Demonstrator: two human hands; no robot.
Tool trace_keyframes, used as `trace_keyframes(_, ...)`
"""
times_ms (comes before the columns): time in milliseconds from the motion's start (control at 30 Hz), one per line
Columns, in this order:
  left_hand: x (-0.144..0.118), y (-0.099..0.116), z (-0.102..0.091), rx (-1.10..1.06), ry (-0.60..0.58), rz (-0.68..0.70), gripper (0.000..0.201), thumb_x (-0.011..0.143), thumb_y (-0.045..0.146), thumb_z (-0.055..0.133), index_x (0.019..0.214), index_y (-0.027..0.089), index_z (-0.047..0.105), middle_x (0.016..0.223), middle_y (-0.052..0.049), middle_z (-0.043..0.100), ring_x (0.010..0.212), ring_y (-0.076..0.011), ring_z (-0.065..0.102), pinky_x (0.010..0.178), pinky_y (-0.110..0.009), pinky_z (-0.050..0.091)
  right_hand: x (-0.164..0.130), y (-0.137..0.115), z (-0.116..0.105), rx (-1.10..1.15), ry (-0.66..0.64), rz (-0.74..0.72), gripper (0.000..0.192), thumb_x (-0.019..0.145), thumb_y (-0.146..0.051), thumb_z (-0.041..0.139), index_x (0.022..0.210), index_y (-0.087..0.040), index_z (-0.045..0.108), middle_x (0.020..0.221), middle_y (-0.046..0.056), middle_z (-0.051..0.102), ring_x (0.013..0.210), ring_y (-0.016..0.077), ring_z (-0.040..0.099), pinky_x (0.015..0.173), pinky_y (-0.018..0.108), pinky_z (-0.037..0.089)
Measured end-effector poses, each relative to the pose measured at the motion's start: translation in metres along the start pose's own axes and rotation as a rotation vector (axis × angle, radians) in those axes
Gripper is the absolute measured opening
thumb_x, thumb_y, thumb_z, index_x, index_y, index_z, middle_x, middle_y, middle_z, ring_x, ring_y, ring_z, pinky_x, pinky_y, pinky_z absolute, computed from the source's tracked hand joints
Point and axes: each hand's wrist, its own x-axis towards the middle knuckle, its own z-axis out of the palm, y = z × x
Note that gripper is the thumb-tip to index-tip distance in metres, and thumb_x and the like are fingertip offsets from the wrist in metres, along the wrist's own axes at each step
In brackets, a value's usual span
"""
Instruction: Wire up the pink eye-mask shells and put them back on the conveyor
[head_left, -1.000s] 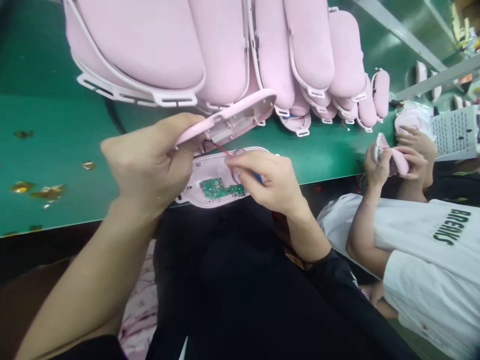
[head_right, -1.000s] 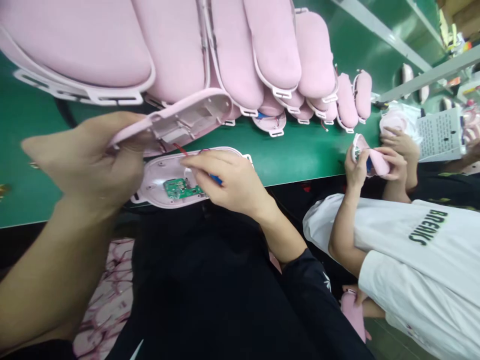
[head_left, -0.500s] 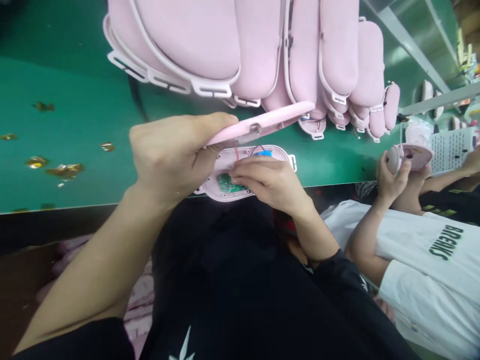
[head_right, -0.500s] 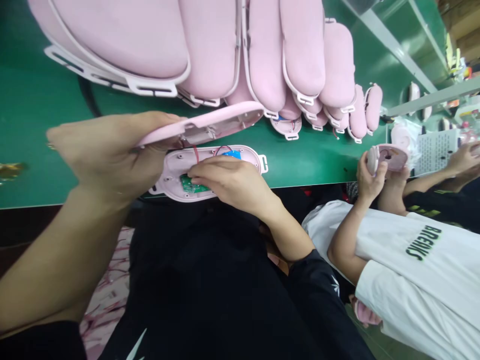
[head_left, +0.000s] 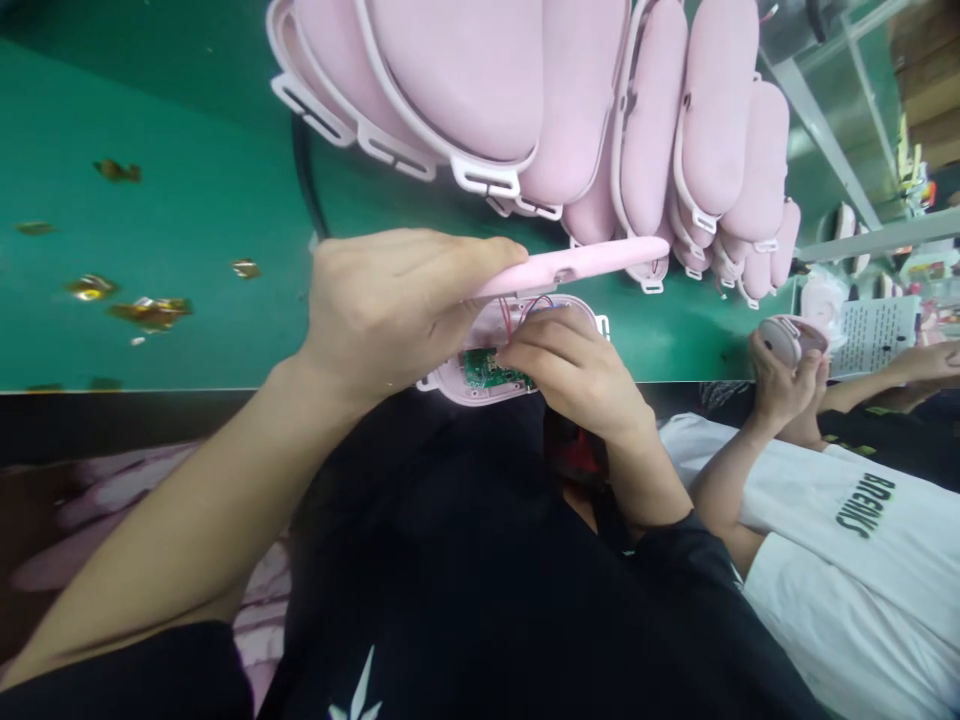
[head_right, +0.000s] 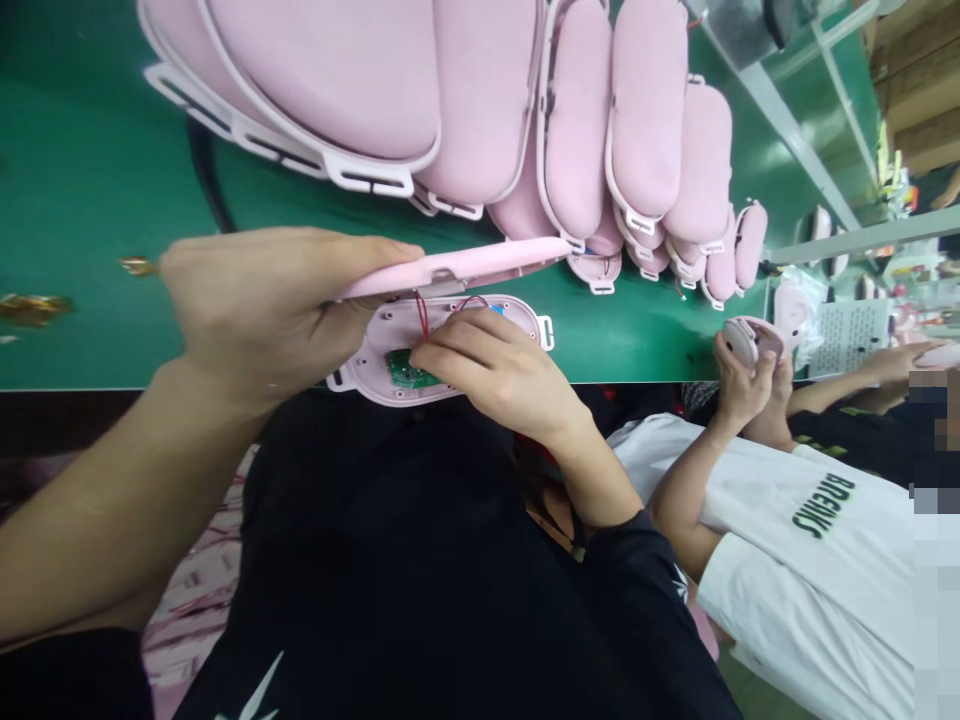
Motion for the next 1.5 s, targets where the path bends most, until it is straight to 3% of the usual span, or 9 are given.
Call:
trace_keyframes(167, -0.001, 0.008, -0.004, -0.062, 0.002, -0.003, 0.026, 0.102, 0.014, 0.07, 0.125, 0.026, 0.07, 0.099, 0.004, 0.084, 0.085, -0.0169, 0.082, 0.073, -0.026, 0.062, 0.003, -0.004, -0.004, -0.113, -0.043, 0.005, 0.012, 0.109, -0.017, 0.062, 0.114, -0.023, 0.072, 0.117, 0.005, 0.073, 0.114, 0.0216, 0.063, 0.102, 0.038, 0.058)
trace_keyframes(333, -0.007, 0.029, -0.013, -0.153, 0.0, -0.181, 0.035, 0.103, 0.002, 0.06, 0.126, 0.026, 0.069, 0.12, 0.0, 0.083, 0.11, -0.02, 0.082, 0.095, -0.03, 0.066, 0.003, 0.006, 0.009, -0.055, -0.079, -0.109, 0.017, 0.111, -0.013, 0.053, 0.111, -0.019, 0.069, 0.106, 0.006, 0.076, 0.095, 0.0201, 0.067, 0.084, 0.035, 0.06)
trace_keyframes(467, -0.011, 0.037, -0.011, -0.211, 0.056, -0.274, 0.035, 0.104, 0.003, 0.06, 0.129, 0.026, 0.069, 0.126, -0.003, 0.082, 0.116, -0.0199, 0.08, 0.102, -0.031, 0.066, 0.001, 0.006, 0.001, 0.135, 0.027, -0.045, 0.024, 0.108, -0.009, 0.054, 0.122, -0.02, 0.069, 0.117, 0.007, 0.077, 0.11, 0.0194, 0.075, 0.091, 0.036, 0.066)
trace_keyframes(633, -0.013, 0.031, -0.009, -0.267, 0.128, -0.261, 0.033, 0.101, 0.01, 0.073, 0.13, 0.025, 0.071, 0.121, -0.001, 0.083, 0.111, -0.0187, 0.081, 0.1, -0.028, 0.066, 0.002, 0.001, -0.02, 0.286, -0.054, 0.005, 0.041, 0.105, 0.001, 0.048, 0.134, -0.019, 0.069, 0.13, 0.007, 0.082, 0.128, 0.0156, 0.077, 0.105, 0.032, 0.068)
trace_keyframes(767, -0.017, 0.028, -0.01, -0.315, 0.123, -0.225, 0.043, 0.099, 0.001, 0.069, 0.134, 0.026, 0.072, 0.122, -0.001, 0.083, 0.111, -0.0187, 0.081, 0.099, -0.03, 0.067, 0.004, 0.006, -0.019, 0.142, 0.02, -0.191, 0.022, 0.101, -0.005, 0.069, 0.119, -0.014, 0.075, 0.119, 0.01, 0.085, 0.116, 0.0182, 0.081, 0.099, 0.031, 0.069)
trace_keyframes(967, -0.02, 0.03, -0.01, -0.284, 0.126, -0.167, 0.053, 0.097, -0.005, 0.065, 0.138, 0.03, 0.07, 0.122, -0.001, 0.083, 0.112, -0.0184, 0.082, 0.097, -0.03, 0.069, 0.008, 0.01, -0.012, -0.187, 0.015, -0.352, 0.014, 0.102, -0.011, 0.071, 0.108, -0.022, 0.078, 0.103, 0.003, 0.084, 0.093, 0.018, 0.074, 0.082, 0.033, 0.066)
trace_keyframes(1167, -0.02, 0.031, -0.007, -0.277, 0.147, -0.127, 0.039, 0.1, 0.002, 0.067, 0.131, 0.026, 0.071, 0.118, 0.0, 0.084, 0.108, -0.0188, 0.083, 0.095, -0.03, 0.071, -0.003, 0.01, -0.002, -0.158, 0.006, -0.289, 0.018, 0.104, -0.01, 0.067, 0.116, -0.021, 0.077, 0.106, 0.004, 0.081, 0.093, 0.0181, 0.068, 0.078, 0.032, 0.059)
trace_keyframes(1333, -0.021, 0.029, -0.007, -0.272, 0.1, -0.154, 0.043, 0.1, 0.001, 0.063, 0.133, 0.028, 0.071, 0.122, 0.001, 0.083, 0.111, -0.019, 0.082, 0.098, -0.029, 0.069, -0.004, 0.007, 0.004, -0.073, 0.064, -0.186, 0.022, 0.106, -0.007, 0.062, 0.121, -0.019, 0.073, 0.106, 0.005, 0.082, 0.097, 0.0174, 0.075, 0.084, 0.032, 0.064)
trace_keyframes(1500, -0.022, 0.028, -0.008, -0.254, 0.107, -0.151, 0.043, 0.101, 0.002, 0.064, 0.135, 0.027, 0.07, 0.121, -0.001, 0.083, 0.11, -0.0184, 0.082, 0.097, -0.029, 0.069, 0.003, -0.001, -0.003, -0.066, 0.01, -0.146, 0.02, 0.105, -0.006, 0.062, 0.12, -0.016, 0.071, 0.102, 0.006, 0.084, 0.094, 0.0182, 0.078, 0.085, 0.033, 0.066)
